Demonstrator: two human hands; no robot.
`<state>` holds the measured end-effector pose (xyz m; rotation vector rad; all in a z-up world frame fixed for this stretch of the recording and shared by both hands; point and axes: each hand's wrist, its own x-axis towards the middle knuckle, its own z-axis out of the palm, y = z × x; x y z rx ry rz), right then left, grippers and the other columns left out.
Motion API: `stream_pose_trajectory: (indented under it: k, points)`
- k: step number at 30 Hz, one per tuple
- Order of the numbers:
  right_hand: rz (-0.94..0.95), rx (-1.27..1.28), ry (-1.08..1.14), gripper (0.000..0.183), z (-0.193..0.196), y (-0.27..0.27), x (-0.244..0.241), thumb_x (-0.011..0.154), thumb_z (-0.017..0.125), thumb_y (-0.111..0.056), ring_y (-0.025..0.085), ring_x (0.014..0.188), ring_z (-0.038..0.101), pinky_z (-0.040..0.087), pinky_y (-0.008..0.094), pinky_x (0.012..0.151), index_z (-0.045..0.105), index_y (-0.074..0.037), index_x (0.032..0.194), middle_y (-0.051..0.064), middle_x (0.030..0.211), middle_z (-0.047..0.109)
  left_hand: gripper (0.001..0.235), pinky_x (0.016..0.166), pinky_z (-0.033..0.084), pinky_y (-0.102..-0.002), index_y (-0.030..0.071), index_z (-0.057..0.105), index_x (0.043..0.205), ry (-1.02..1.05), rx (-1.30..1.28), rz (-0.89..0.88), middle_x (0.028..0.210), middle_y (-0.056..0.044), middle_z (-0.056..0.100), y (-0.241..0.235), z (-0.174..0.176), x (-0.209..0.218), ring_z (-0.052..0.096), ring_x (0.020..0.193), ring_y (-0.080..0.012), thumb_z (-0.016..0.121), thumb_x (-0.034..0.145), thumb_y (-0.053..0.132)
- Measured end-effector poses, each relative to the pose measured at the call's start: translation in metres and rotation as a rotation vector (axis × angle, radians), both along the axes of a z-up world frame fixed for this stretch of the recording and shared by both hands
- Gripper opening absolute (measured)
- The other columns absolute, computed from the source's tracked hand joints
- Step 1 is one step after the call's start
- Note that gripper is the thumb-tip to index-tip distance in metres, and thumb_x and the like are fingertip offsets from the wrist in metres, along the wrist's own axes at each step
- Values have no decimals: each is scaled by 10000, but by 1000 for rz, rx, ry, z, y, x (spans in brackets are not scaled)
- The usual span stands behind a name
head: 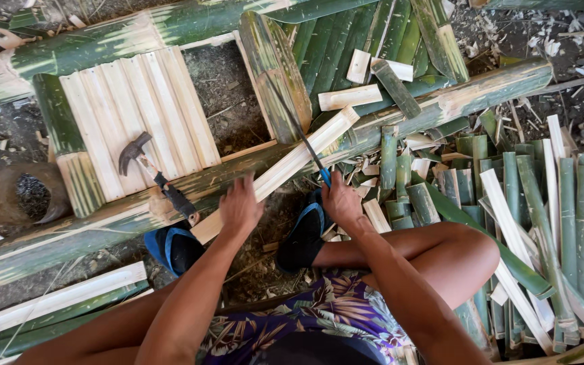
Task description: The person assembles a bamboo frame by placing thin bamboo strips into a rectangular frame, cutting them to size with a knife, and securing them with a hammer and nails. The person repeatedly picks up strips, cuts them, and hammers them into place.
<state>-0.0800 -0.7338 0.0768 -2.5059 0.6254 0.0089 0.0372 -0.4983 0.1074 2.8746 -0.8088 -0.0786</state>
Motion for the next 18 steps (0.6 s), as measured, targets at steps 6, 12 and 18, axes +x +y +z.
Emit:
stream_pose_trajectory:
  k: [6,12,18]
  points:
    - [-69,54,-167,313,11,3,12,1036,551,-308,548,632,623,478,638,542,438,-32,1131,295,699,652,437,719,619,-435,134,565,1390,1095,-464,194,1077,-220,715,-7,-21,-50,684,877,-307,535,1033,384]
    - [-47,-68,-44,360,5,-11,25,1015,584,-289,544,627,628,480,657,572,433,-19,1200,298,701,664,430,894,549,-499,90,609,1379,866,-514,48,1125,-209,725,-39,-46,-61,688,1021,-388,635,999,289]
    - [-133,14,-30,380,-4,-15,2,1039,519,-317,503,680,674,539,618,604,419,-30,1267,288,740,687,586,664,557,-509,149,477,1465,1142,-614,211,1069,-143,715,-27,-52,-77,628,756,-382,543,882,152]
